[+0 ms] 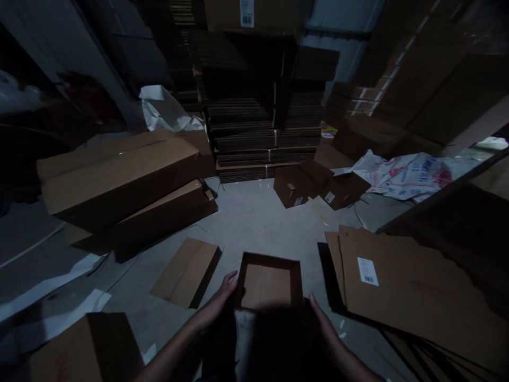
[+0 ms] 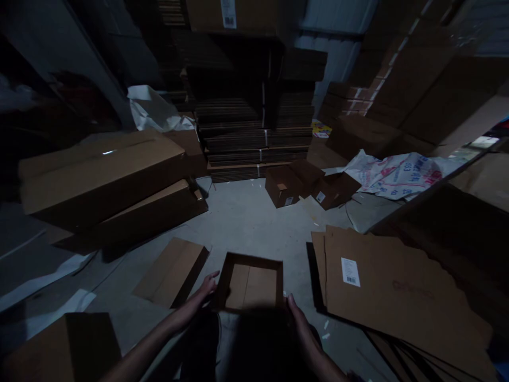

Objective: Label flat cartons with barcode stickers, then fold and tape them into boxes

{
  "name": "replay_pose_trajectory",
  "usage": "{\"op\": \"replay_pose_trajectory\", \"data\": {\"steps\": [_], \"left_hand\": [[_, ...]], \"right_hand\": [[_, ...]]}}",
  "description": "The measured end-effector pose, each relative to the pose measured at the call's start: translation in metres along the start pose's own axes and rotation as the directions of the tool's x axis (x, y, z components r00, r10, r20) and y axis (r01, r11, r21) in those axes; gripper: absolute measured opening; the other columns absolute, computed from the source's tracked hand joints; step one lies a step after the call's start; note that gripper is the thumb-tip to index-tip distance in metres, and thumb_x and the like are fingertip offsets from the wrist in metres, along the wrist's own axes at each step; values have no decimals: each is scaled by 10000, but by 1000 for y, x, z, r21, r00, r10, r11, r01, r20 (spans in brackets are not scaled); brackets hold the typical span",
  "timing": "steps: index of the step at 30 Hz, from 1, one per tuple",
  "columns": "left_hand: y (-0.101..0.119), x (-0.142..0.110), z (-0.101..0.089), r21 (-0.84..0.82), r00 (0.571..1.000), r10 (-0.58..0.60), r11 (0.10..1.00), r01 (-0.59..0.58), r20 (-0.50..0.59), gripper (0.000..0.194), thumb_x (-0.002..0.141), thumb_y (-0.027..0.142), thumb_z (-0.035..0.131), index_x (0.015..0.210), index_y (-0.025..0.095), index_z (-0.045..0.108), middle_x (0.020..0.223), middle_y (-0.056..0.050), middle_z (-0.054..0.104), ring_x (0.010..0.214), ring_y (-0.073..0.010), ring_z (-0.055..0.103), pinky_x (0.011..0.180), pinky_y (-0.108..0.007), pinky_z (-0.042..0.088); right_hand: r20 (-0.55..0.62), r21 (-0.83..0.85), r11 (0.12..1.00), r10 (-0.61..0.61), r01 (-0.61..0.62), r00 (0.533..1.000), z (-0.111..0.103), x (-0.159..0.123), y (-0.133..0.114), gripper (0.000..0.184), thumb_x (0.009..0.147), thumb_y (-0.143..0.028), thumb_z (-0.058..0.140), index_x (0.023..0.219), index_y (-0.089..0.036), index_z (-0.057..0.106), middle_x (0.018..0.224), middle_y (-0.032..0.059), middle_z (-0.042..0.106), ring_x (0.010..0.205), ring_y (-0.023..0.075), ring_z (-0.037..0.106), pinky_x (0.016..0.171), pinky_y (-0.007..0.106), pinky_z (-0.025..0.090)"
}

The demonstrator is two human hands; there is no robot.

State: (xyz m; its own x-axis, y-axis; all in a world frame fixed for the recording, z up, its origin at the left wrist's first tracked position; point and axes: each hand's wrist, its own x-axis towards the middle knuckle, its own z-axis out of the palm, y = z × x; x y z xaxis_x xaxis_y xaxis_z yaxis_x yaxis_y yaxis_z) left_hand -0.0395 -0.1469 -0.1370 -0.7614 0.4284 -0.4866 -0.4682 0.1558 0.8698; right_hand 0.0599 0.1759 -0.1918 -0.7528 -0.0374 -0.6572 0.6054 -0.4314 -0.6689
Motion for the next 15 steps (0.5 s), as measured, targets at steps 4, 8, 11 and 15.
{"op": "replay_pose_trajectory", "data": {"steps": [4,8,11,15], "left_hand": [[-21,16,25,81,994,99,992,-95,-38,957,817,657,751,1582,235,362,1581,-186,480,1487,-359,425,1254,-539,274],[12,36,21,-35,895,358,924,-380,-267,872,858,604,721,1592,285,373,1687,-146,317,1566,-330,290,1279,-500,241],[39,48,17,-40,744,458,839,-542,-487,860,894,578,686,1619,325,300,1716,-113,251,1582,-310,249,1290,-498,208],[32,49,27,-48,796,429,869,-493,-426,855,885,545,722,1607,360,303,1717,-116,248,1558,-333,304,1270,-528,252]], "right_hand": [[-21,-249,962,114,-116,993,-9,5,-12,507,757,-686,739,729,-188,644,546,2,576,426,125,509,411,223,368],[-14,-317,948,1,-5,1000,24,40,-73,230,790,-349,737,748,-184,583,547,-10,566,428,121,548,414,206,440],[7,-252,961,-111,109,994,67,84,-132,137,894,-281,571,968,-169,600,859,75,710,797,173,741,712,283,621],[20,-261,927,-272,268,962,89,108,-173,428,895,-301,608,1294,-151,570,1301,149,674,1284,227,622,1074,402,524]]}}
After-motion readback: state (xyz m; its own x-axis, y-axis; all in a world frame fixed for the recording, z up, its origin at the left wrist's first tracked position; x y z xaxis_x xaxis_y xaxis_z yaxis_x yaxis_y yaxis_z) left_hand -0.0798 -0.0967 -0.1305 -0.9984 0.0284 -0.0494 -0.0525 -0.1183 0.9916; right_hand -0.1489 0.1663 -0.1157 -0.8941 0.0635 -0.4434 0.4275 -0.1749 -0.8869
